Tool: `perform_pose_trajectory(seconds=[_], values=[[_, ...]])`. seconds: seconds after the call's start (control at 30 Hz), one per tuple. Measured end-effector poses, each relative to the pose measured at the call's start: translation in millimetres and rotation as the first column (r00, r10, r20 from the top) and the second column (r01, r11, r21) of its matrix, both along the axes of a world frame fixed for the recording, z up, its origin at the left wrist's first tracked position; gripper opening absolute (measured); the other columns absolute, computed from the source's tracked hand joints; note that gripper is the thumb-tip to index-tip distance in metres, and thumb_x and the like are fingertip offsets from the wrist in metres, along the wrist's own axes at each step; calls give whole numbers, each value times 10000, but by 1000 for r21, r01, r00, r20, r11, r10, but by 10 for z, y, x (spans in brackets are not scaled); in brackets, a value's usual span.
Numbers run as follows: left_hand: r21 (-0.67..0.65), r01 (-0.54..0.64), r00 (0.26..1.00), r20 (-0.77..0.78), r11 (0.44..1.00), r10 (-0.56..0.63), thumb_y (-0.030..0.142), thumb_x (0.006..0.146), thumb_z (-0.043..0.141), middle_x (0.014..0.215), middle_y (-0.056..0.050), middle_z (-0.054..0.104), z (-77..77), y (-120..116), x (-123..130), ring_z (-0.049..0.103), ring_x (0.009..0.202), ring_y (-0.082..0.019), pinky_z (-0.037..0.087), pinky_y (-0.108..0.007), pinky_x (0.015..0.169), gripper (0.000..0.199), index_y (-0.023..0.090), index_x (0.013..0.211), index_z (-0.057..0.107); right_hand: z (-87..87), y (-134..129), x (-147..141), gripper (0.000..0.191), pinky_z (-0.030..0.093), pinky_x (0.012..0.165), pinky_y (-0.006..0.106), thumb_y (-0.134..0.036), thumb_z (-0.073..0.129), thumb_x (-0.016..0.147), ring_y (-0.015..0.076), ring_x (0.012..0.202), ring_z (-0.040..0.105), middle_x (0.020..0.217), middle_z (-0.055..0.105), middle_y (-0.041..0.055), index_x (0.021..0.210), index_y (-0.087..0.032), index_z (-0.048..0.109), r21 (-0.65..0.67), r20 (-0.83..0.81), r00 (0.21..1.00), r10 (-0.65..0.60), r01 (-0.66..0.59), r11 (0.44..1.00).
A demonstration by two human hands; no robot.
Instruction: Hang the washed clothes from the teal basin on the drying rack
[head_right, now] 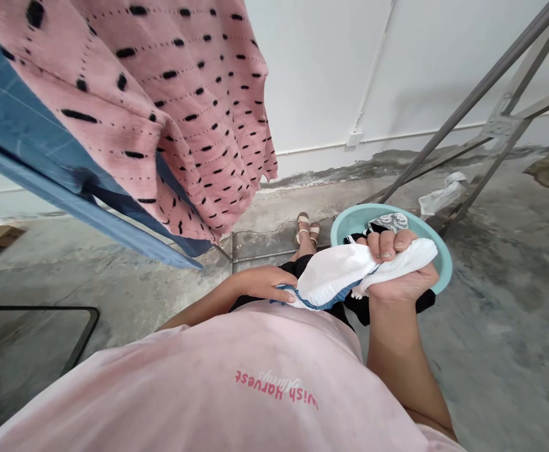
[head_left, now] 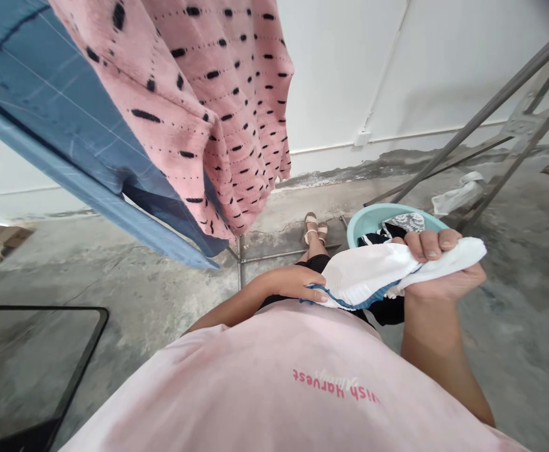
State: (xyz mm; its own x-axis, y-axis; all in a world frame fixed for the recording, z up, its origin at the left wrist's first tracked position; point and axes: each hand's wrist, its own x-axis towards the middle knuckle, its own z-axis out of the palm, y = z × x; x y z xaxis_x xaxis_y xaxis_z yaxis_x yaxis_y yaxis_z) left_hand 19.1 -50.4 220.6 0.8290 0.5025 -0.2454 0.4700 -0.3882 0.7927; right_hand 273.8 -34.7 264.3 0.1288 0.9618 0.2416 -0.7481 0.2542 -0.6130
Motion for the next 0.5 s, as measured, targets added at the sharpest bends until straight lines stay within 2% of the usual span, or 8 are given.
perform_pose_trajectory(seconds=[0.23, 0.5], values=[[127, 10, 990, -144, 992, 9, 463, 931, 483, 1042, -79, 676, -21, 11, 34, 607, 895, -195, 386, -242, 712, 360, 163, 1061, 633, -34, 15, 35, 96, 285, 494, 281, -255, 568, 499, 90, 436, 282, 441, 297, -34, 528, -180, 517, -11, 5, 1000, -17, 17, 1000], [129, -7, 991, -133, 992, 24, 469, 936, 470, 1009, -64, 674, -129, -3, 46, 603, 878, -187, 387, -246, 712, 351, 180, 1052, 632, -27, -11, 45, 94, 274, 500, 282, -277, 566, 510, 87, 441, 256, 441, 312, -42, 521, -186, 544, -5, -17, 1000, -23, 23, 1000]])
